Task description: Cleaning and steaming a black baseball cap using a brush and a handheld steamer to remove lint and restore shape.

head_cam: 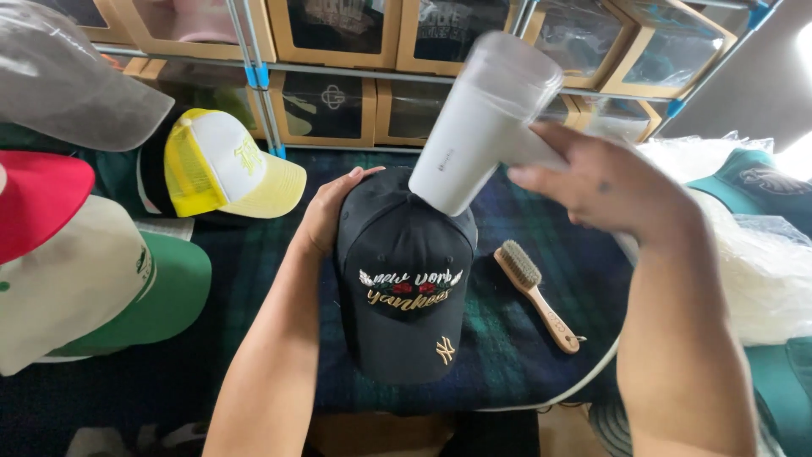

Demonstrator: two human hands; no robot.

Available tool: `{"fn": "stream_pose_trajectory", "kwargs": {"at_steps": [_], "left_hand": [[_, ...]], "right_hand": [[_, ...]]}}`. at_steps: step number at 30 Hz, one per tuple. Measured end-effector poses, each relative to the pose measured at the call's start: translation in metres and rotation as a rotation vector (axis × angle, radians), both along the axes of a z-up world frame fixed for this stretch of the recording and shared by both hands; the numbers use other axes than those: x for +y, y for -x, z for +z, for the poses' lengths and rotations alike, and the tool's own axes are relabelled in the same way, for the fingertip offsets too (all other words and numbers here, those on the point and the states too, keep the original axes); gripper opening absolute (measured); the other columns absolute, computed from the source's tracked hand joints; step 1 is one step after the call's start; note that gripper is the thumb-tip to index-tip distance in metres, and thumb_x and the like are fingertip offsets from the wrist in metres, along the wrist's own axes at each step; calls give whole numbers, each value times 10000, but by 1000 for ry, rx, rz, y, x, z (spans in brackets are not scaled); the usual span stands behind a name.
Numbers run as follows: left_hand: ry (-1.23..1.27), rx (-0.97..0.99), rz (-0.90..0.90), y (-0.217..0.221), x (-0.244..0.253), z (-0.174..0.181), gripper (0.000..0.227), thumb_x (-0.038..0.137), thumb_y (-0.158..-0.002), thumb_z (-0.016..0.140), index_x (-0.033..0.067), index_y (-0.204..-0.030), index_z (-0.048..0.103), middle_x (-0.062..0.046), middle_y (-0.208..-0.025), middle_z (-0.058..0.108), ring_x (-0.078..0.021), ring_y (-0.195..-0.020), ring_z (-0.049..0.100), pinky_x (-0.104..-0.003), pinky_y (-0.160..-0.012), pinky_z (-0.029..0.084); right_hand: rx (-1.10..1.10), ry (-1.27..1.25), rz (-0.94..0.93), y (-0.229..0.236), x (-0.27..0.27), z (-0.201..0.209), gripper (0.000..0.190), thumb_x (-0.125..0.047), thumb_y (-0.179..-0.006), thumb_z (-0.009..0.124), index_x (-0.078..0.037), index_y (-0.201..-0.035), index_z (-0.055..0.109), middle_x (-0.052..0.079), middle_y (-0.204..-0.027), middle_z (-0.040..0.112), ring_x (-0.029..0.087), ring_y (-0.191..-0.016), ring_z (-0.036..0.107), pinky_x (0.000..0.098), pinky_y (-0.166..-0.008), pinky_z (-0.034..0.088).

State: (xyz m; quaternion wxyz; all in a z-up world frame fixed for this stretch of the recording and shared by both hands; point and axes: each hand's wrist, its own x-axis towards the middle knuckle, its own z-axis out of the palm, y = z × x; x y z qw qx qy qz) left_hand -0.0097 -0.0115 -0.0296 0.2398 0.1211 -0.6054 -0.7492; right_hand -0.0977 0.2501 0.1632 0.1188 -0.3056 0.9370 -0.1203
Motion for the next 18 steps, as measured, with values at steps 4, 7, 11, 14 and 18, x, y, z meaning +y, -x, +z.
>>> {"fn": "stream_pose_trajectory", "kwargs": {"at_steps": [4, 7, 11, 14, 18], "left_hand": [[39, 20, -18, 3, -2, -4, 488, 390, -947, 501, 79, -1236, 741, -107, -1228, 749, -184, -1143, 662, -312, -1068, 485], [-44, -33, 22, 2, -2, 0, 556, 403, -894, 558, 28, -1271, 718, -129, -1188, 756, -199, -1094, 690, -301, -1017, 514], [15, 29, 2, 1, -2, -3, 479, 376, -922, 528, 68, -1216, 748, -99, -1262, 732, -182, -1173, 658, -298, -1080, 477], [9, 0, 26, -2, 4, 4, 481, 376, -895, 550, 72, -1206, 756, -74, -1243, 734, -167, -1159, 653, -283, -1063, 475], [277, 58, 136, 5, -16, -16, 406, 310, -909, 582, 94, -1213, 743, -93, -1357, 701, -195, -1315, 621, -302, -1150, 417]], "right_hand": [[104, -97, 171, 8, -41, 17, 534, -498, -1009, 474, -206, -1453, 533, 76, -980, 676, 220, -736, 637, 309, -635, 536], [74, -41, 188, 4, -50, 27, 560, -483, -981, 512, -259, -1494, 536, 105, -965, 690, 272, -649, 636, 430, -727, 461], [80, -92, 133, -3, -22, 24, 482, -482, -999, 482, -248, -1409, 585, 130, -820, 676, 282, -608, 641, 404, -813, 434], [35, -30, 12, -6, 16, 3, 577, -493, -968, 448, -242, -1484, 508, 124, -1041, 653, 301, -660, 635, 439, -857, 461], [-68, 203, -159, -32, 71, -45, 681, -506, -913, 438, -224, -1529, 502, 182, -857, 674, 293, -685, 629, 419, -689, 532]]}}
